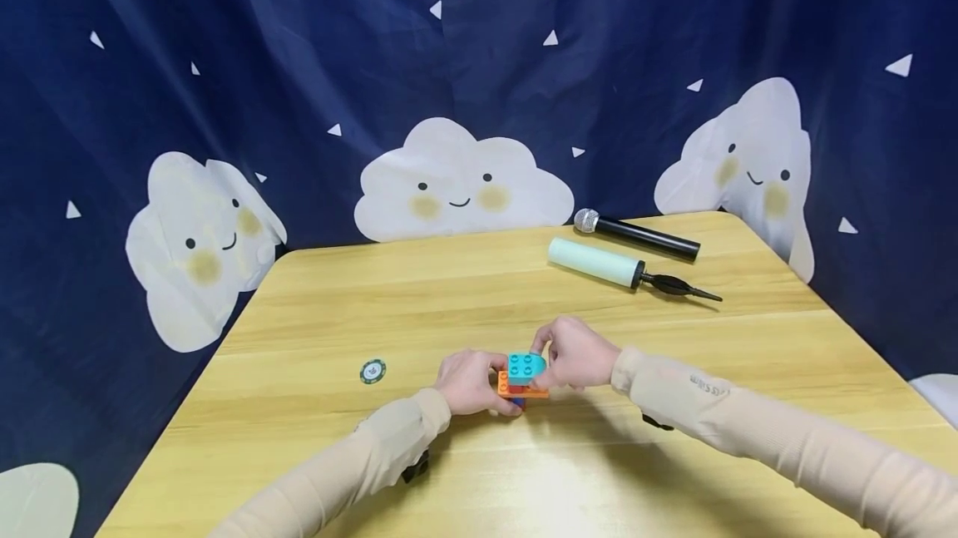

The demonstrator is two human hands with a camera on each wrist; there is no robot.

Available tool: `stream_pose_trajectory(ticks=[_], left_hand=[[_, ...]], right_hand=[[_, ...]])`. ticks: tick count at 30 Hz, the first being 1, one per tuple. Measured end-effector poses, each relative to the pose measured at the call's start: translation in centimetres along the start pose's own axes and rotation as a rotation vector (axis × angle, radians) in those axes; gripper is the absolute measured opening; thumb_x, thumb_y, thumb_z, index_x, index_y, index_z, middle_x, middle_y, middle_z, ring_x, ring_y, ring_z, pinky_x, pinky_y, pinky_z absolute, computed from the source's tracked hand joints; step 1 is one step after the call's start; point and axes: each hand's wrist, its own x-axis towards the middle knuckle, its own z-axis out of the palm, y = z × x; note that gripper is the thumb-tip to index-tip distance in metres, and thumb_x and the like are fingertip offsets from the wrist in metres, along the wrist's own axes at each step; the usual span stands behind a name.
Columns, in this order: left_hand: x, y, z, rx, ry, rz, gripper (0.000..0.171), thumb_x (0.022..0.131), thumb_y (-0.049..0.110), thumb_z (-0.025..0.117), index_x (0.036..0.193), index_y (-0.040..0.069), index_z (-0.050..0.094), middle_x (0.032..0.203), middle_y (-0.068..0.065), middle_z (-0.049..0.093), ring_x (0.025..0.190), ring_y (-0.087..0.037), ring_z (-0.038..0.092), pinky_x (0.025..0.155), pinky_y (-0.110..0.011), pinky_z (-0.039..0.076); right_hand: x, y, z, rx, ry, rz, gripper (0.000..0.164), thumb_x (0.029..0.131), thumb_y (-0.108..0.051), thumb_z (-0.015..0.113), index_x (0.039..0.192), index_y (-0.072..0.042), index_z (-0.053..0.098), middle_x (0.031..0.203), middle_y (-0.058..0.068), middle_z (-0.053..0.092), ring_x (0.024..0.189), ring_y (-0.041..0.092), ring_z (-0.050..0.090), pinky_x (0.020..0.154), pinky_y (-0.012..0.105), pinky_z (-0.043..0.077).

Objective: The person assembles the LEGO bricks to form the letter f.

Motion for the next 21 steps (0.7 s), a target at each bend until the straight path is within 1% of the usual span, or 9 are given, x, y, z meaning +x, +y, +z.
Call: stream_pose_trajectory(ticks=[2, 6, 8, 11, 15, 21], left_hand=[[-0.06, -0.04, 0.07, -0.001, -0.001, -0.005, 0.036, 0.058, 0.048, 0.086, 0.082, 0.032, 0.064, 0.091, 0.018, 0.069, 0.075, -0.004, 0.052, 0.071, -0.031, 0.037], [-0.05, -0.16, 0.23, 0.004, 0.006, -0.013, 0.036, 0.058, 0.048, 0.086, 0.081, 0.032, 0.064, 0.09, 0.019, 0.069, 0.075, -0.004, 0.052, 0.07, -0.032, 0.037], [-0.02, -0.21, 0.31, 0.005, 0.01, -0.015, 0.036, 0.057, 0.049, 0.086, 0.082, 0.032, 0.065, 0.09, 0.018, 0.069, 0.075, -0.004, 0.052, 0.07, -0.032, 0.037], [0.01, -0.2, 0.37, 0.007, 0.01, -0.011, 0.037, 0.057, 0.049, 0.086, 0.083, 0.032, 0.067, 0.089, 0.018, 0.069, 0.075, -0.004, 0.052, 0.07, -0.032, 0.036], [0.01, -0.13, 0.26, 0.012, 0.013, -0.007, 0.036, 0.057, 0.048, 0.086, 0.083, 0.031, 0.067, 0.087, 0.018, 0.069, 0.072, -0.004, 0.052, 0.068, -0.031, 0.037], [0.04, -0.05, 0.16, 0.009, 0.011, -0.016, 0.036, 0.058, 0.049, 0.086, 0.083, 0.031, 0.067, 0.082, 0.02, 0.066, 0.069, -0.004, 0.05, 0.067, -0.03, 0.036]], right_hand=[[-0.06, 0.1, 0.18, -0.01, 0.001, 0.007, 0.024, 0.068, -0.009, 0.079, 0.086, -0.003, 0.064, 0.047, -0.003, 0.055, 0.031, 0.004, 0.04, 0.033, 0.02, 0.035], [-0.23, 0.17, 0.37, -0.01, 0.005, 0.024, 0.036, 0.069, -0.016, 0.082, 0.095, -0.001, 0.064, 0.049, -0.004, 0.057, 0.031, 0.004, 0.041, 0.034, 0.02, 0.036], [-0.29, 0.19, 0.4, -0.008, 0.012, 0.023, 0.043, 0.069, -0.021, 0.084, 0.101, 0.0, 0.064, 0.049, -0.005, 0.058, 0.03, 0.003, 0.04, 0.034, 0.02, 0.036], [-0.36, 0.15, 0.46, 0.011, 0.03, 0.031, 0.049, 0.07, -0.024, 0.084, 0.108, -0.001, 0.064, 0.049, -0.004, 0.059, 0.029, 0.003, 0.038, 0.034, 0.019, 0.033], [-0.28, -0.02, 0.67, 0.026, 0.072, 0.038, 0.046, 0.07, -0.028, 0.084, 0.106, -0.004, 0.068, 0.048, 0.0, 0.06, 0.03, 0.004, 0.036, 0.035, 0.019, 0.03], [0.18, -0.42, 1.06, -0.033, 0.122, 0.021, 0.038, 0.068, -0.028, 0.086, 0.097, -0.006, 0.073, 0.052, -0.006, 0.061, 0.04, 0.006, 0.039, 0.04, 0.021, 0.032]])
